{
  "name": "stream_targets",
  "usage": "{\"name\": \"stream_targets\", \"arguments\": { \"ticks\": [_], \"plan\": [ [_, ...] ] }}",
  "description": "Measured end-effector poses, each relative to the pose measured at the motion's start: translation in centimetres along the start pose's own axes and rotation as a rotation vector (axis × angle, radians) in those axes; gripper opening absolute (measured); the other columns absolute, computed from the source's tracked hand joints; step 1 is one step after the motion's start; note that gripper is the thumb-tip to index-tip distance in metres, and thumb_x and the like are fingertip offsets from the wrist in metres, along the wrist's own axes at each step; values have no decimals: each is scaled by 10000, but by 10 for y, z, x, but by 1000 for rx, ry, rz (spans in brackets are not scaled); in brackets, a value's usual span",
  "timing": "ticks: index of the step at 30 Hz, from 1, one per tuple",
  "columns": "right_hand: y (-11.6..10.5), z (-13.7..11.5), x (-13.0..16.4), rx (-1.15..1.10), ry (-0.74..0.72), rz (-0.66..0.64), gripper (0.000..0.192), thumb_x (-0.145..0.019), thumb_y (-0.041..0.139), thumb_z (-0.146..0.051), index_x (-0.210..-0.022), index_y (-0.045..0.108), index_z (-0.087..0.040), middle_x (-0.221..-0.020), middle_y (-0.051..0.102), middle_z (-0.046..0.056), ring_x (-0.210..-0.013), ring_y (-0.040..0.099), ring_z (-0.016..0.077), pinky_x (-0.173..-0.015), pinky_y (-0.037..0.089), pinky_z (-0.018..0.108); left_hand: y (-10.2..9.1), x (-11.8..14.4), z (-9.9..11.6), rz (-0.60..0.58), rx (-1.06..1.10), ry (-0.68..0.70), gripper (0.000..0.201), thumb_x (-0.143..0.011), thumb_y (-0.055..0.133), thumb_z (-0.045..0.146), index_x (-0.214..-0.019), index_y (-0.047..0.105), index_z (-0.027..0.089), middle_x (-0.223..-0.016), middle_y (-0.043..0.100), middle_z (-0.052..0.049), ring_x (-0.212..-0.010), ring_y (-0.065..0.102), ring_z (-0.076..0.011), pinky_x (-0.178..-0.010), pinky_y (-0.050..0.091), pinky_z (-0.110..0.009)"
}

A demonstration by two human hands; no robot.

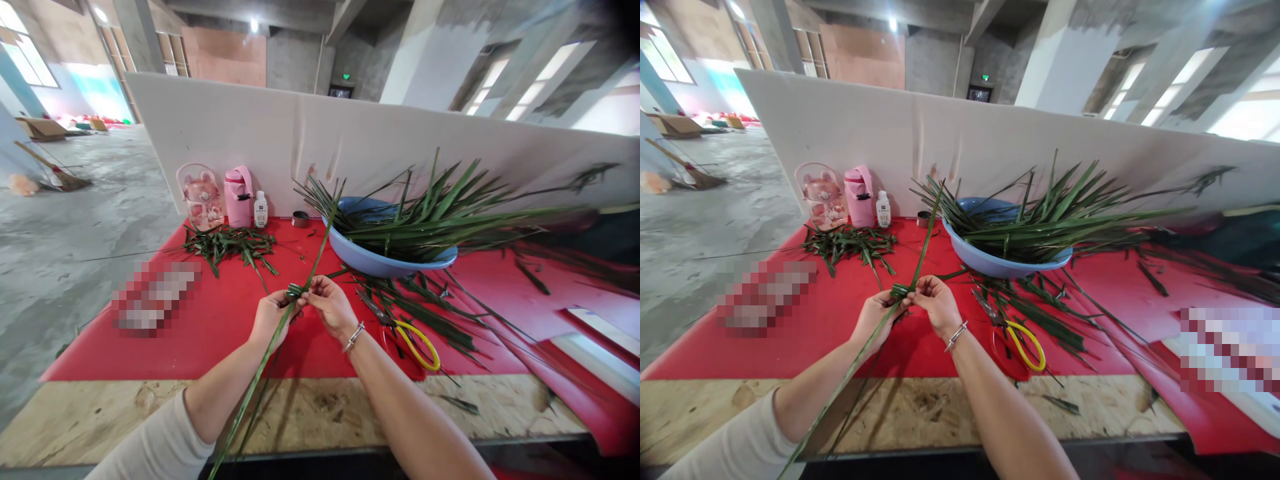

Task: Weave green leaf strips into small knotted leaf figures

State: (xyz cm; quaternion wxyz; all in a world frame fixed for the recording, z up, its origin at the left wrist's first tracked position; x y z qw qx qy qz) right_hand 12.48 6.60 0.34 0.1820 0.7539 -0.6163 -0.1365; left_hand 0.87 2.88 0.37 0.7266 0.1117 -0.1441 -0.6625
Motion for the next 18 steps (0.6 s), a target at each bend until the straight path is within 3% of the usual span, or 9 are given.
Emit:
{"name": "stream_targets", "arguments": {
  "ticks": [5,12,18],
  "plan": [
    [1,1,-1,65,-41,52,318,-473,806,-200,-662,550,-180,-584,544,-63,-553,517,78,-586,436,228,-2,0,-2,4,-14,31,280,-606,737,373,-689,655,118,-465,503,26,-426,385,-50,-415,265,-174],
    [6,7,-2,36,-93,111,396,-509,781,-168,-733,456,-199,-535,559,-91,-524,523,66,-548,417,187,0,0,-6,167,52,-52,227,-682,645,352,-645,582,137,-501,528,18,-467,450,-79,-448,332,-188],
    [9,8,-2,-36,-132,104,419,-524,764,-139,-740,410,-207,-539,554,-112,-520,525,56,-559,424,172,3,3,-6,138,112,-76,243,-674,658,361,-739,614,131,-546,561,8,-510,488,-84,-467,361,-182]
  ]
}}
Point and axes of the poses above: each hand's wrist, its own x-axis away from the middle knuckle, its own y-axis out of the palm, z = x × y, the point moved 1 cm from there along -x, towards the middle knuckle
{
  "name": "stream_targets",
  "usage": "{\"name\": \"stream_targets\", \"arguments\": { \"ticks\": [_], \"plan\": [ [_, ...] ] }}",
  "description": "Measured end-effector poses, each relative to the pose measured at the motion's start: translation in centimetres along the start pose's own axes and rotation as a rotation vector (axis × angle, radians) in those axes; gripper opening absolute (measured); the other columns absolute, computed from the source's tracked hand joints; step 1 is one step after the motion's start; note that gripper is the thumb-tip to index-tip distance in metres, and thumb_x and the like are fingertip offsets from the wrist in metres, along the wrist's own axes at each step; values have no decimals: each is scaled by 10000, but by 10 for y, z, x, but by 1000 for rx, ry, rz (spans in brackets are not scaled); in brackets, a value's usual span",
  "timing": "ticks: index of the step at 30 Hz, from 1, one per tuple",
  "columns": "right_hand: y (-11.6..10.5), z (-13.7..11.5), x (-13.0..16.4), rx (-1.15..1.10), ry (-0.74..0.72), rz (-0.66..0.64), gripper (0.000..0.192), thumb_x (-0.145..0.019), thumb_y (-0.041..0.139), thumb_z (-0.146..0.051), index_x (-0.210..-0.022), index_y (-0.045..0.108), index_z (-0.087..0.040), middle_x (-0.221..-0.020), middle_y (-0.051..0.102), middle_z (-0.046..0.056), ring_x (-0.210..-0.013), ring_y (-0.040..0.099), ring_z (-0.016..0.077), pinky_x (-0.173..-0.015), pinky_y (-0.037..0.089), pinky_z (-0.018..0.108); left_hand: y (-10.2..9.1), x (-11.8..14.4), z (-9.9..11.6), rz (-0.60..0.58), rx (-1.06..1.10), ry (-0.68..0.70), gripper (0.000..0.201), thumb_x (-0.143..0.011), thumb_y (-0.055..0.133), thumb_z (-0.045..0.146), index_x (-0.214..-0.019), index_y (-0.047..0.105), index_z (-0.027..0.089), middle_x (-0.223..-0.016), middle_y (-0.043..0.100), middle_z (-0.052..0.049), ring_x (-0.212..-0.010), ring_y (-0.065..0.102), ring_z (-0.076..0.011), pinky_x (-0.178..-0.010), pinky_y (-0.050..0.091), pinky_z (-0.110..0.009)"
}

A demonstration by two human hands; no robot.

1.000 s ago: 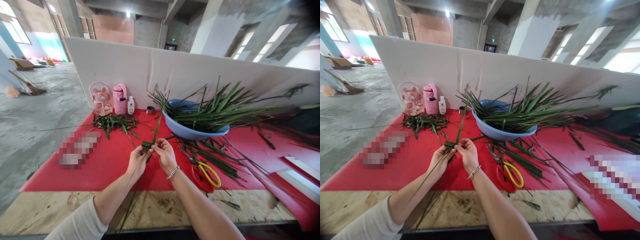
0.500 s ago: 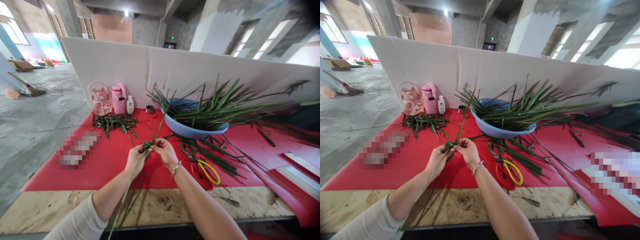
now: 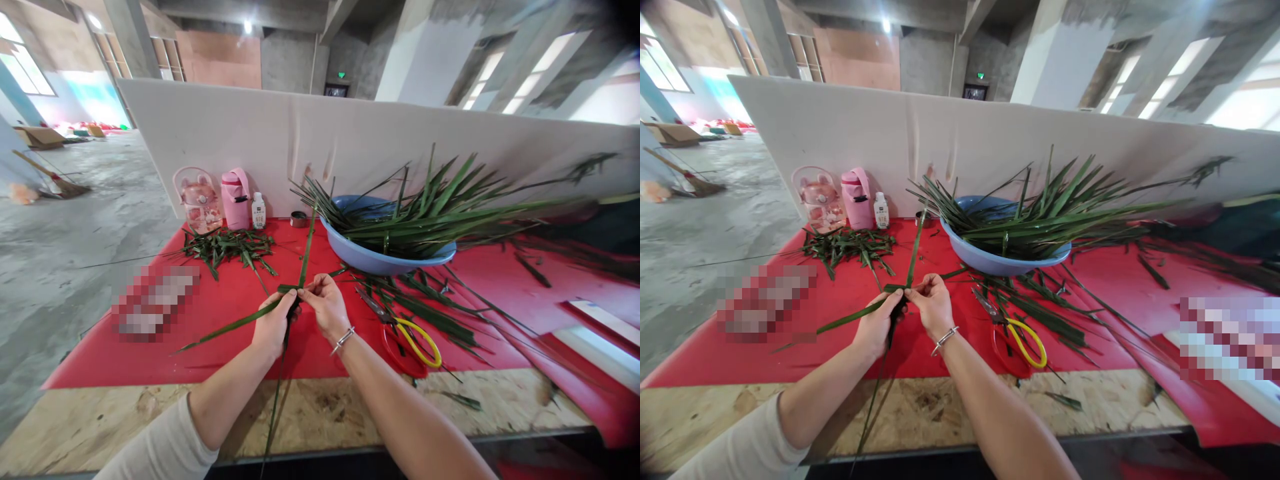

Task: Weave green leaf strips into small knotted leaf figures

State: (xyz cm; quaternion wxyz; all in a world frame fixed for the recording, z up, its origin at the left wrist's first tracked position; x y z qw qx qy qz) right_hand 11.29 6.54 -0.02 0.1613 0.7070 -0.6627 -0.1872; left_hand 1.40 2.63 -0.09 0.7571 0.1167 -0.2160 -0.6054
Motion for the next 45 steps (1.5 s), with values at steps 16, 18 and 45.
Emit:
{"name": "stream_targets", "arguments": {
  "ticks": [16,18,45],
  "plan": [
    [-24,-30,-8,551,-371,93,178,-747,598,-277,-895,534,-202,-816,620,32,-744,591,163,-721,475,336,0,-4,9,-141,35,-170,298,-568,737,331,-667,546,124,-598,589,-4,-418,377,-24,-360,231,-138],
    [-29,-41,-8,910,-717,95,234,-796,526,-206,-1023,580,-214,-1131,576,94,-1065,525,215,-915,399,399,0,-3,11,-184,53,-260,312,-549,748,319,-666,534,125,-601,582,-1,-408,359,-14,-345,200,-126],
    [8,-17,20,759,-262,-108,146,-871,435,-310,-857,521,-192,-652,573,12,-585,558,142,-558,441,236,-4,-4,4,-6,-149,131,326,-637,679,441,-666,626,121,-474,523,16,-408,405,-62,-410,292,-184]
  ]
}}
Point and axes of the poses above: each hand's wrist, its own x-axis away from the middle knuckle, its own y-axis out of the palm, z = x × y, the point moved 1 cm from there along -x, towards the middle knuckle
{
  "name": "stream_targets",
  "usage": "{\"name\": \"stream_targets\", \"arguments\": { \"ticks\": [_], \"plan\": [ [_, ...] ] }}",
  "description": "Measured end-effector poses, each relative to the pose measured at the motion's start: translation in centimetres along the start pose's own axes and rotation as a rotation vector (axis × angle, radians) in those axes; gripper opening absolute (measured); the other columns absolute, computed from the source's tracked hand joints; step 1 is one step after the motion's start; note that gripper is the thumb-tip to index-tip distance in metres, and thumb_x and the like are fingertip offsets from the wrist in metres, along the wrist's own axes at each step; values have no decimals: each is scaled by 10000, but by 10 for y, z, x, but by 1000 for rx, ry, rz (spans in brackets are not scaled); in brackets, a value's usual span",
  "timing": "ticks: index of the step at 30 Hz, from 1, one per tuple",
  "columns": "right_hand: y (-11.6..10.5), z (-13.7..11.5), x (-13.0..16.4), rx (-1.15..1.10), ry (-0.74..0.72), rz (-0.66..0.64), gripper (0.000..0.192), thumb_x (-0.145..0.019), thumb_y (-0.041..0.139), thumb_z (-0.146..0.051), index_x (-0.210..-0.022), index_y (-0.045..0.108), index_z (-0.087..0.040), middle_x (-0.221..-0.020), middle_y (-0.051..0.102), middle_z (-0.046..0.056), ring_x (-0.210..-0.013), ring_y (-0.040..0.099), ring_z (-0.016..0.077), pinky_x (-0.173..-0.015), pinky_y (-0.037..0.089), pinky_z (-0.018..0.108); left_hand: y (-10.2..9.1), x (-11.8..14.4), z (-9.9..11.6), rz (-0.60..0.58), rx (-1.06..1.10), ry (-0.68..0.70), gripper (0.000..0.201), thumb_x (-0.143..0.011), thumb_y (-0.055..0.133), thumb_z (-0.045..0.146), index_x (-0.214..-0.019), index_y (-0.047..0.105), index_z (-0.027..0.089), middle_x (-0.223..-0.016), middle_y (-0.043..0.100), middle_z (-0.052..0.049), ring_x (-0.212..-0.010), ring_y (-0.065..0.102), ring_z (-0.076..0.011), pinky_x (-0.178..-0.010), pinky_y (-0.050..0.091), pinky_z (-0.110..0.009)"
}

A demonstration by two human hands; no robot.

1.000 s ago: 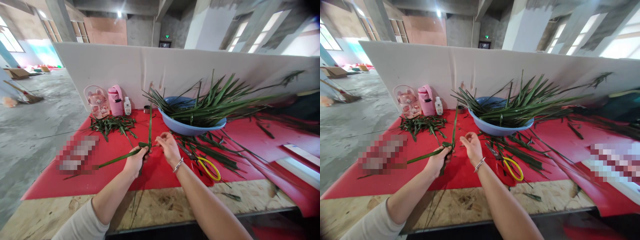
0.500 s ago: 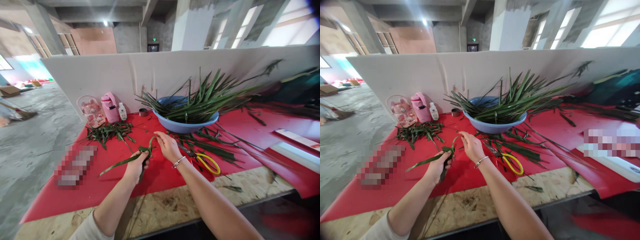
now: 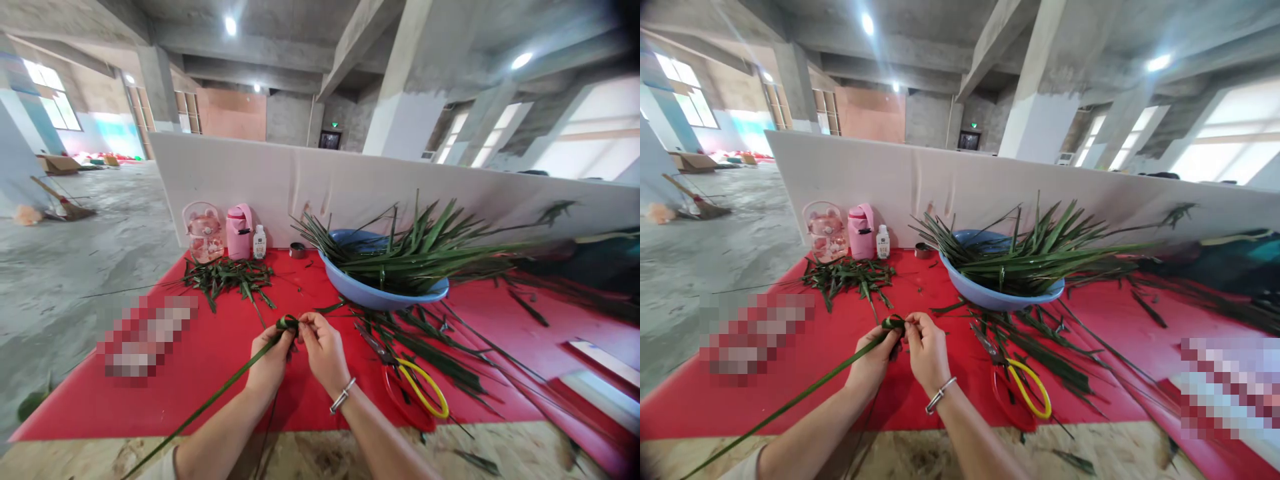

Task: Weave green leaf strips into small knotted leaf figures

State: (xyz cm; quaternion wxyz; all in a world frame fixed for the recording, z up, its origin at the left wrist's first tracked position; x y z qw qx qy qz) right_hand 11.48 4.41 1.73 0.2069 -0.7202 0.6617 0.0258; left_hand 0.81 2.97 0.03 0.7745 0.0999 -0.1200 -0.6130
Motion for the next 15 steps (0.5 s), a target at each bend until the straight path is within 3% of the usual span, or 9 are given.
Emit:
{"name": "stream_targets", "arguments": {
  "ticks": [5,10,15],
  "plan": [
    [2,-1,2,20,-59,-53,135,-796,566,-316,-859,580,-197,-742,617,28,-643,558,153,-587,438,247,-3,-1,-1,45,61,4,298,-619,699,395,-736,660,124,-516,551,18,-435,402,-58,-433,314,-181],
    [4,4,1,-93,54,-49,177,-777,586,-353,-826,588,-182,-711,633,34,-625,600,165,-582,480,266,-2,0,1,23,19,8,265,-620,690,370,-704,670,120,-502,545,14,-454,427,-70,-441,330,-185],
    [3,-1,2,86,13,-3,184,-789,571,-357,-780,618,-179,-690,640,47,-602,594,170,-572,460,270,-2,1,0,12,-4,12,275,-618,696,379,-695,673,116,-512,559,8,-460,429,-72,-452,332,-189]
  ]
}}
Point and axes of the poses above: each hand's wrist, its own x-axis away from the middle knuckle, its own y-axis out of the palm, z = x × y, the point moved 1 cm from there along -x, towards the middle knuckle
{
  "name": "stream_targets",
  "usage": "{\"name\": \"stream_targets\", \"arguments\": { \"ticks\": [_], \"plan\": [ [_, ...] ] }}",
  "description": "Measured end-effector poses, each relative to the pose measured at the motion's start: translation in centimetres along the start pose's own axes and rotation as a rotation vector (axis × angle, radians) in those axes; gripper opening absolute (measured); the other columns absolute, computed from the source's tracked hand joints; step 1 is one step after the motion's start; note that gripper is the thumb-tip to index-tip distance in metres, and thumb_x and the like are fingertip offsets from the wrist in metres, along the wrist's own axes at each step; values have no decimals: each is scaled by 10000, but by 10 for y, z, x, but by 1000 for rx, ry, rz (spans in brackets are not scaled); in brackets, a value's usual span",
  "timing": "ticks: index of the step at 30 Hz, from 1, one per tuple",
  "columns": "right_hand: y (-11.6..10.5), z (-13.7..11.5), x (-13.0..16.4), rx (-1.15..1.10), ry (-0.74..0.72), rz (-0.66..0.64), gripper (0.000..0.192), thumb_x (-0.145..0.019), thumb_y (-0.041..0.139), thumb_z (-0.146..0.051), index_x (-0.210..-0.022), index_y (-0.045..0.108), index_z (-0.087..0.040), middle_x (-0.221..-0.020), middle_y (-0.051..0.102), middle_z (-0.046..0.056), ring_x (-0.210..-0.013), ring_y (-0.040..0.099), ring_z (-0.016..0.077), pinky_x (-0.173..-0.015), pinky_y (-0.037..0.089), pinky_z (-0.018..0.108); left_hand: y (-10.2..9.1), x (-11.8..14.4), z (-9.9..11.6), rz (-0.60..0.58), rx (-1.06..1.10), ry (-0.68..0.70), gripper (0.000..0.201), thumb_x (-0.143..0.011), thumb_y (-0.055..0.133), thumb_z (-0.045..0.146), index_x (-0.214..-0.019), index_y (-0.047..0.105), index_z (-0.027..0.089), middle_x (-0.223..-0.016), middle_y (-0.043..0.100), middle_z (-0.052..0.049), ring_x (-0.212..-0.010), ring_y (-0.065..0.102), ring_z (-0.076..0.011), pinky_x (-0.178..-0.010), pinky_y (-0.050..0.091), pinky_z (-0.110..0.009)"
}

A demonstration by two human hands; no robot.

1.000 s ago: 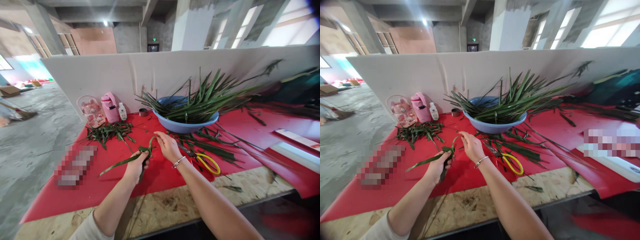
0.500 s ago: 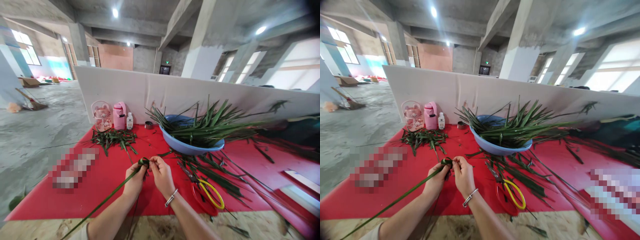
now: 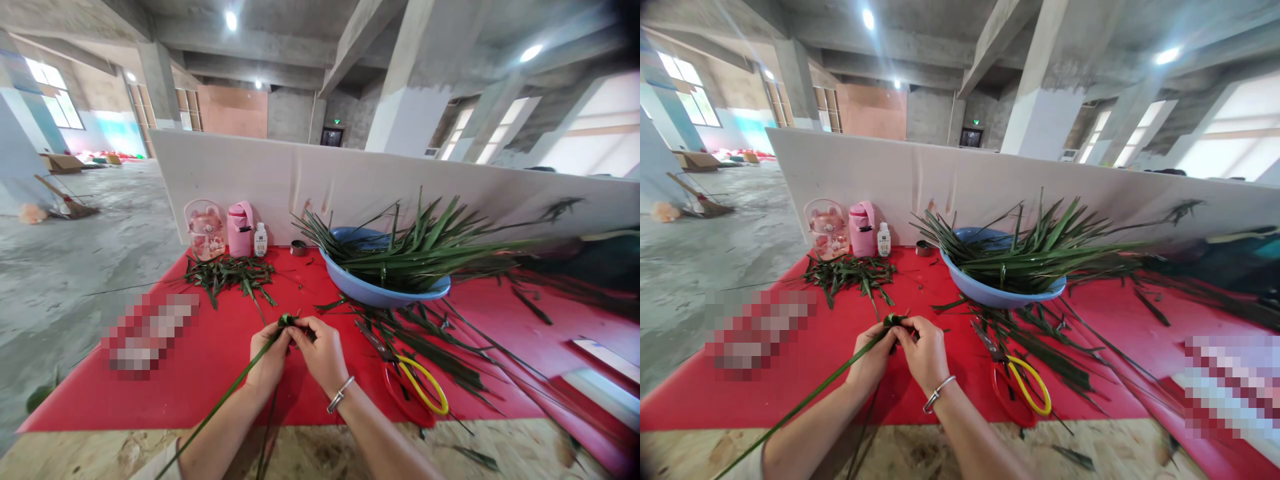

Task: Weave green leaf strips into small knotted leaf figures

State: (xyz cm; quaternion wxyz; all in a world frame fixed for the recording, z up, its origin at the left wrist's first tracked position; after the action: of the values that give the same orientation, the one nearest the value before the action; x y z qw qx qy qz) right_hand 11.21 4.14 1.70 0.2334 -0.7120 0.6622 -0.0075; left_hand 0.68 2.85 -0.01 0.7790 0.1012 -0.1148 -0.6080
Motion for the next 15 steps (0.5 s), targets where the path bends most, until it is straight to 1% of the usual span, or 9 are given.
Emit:
{"name": "stream_targets", "arguments": {
  "ticks": [3,5,8,11,13,15],
  "plan": [
    [0,-2,0,64,-60,74,189,-838,492,-331,-779,602,-188,-708,629,48,-613,572,161,-576,431,260,2,1,-3,-28,11,-5,294,-645,683,406,-721,674,123,-534,562,9,-473,439,-74,-461,334,-191],
    [2,0,-1,17,-43,119,195,-844,472,-333,-767,584,-193,-685,608,37,-603,549,155,-565,412,254,4,1,-4,-13,37,-18,293,-647,684,416,-720,668,133,-551,568,9,-489,456,-82,-474,349,-194],
    [6,6,-5,-242,112,129,209,-809,497,-374,-717,544,-192,-591,535,-6,-512,473,124,-488,368,234,4,0,-5,28,44,-28,271,-641,693,403,-715,661,145,-562,570,11,-499,466,-87,-483,365,-194],
    [10,12,-9,-493,273,103,257,-737,557,-427,-653,497,-192,-503,422,-56,-418,328,83,-397,260,214,2,-2,-4,25,12,-23,264,-654,681,395,-750,669,149,-574,571,13,-493,457,-85,-470,356,-192],
    [10,13,-11,-565,334,92,284,-694,593,-445,-636,488,-188,-485,389,-69,-402,272,69,-376,198,208,0,-2,-4,16,5,-22,272,-662,672,400,-769,674,150,-585,577,10,-494,459,-85,-467,354,-193],
    [10,12,-11,-596,367,86,301,-671,612,-453,-622,481,-186,-481,391,-71,-393,251,60,-368,163,208,0,-3,-5,7,4,-18,275,-665,668,404,-771,675,151,-591,582,9,-494,461,-85,-469,355,-195]
  ]
}}
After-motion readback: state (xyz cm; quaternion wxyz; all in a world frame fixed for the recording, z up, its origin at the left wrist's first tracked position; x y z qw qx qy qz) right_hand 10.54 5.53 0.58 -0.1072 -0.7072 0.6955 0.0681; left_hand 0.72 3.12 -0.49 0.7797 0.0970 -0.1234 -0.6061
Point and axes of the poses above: each hand's wrist, its own x-axis away from the middle knuckle, its own y-axis out of the palm, z = x × y, the point moved 1 cm from there along -x, towards the middle knuckle
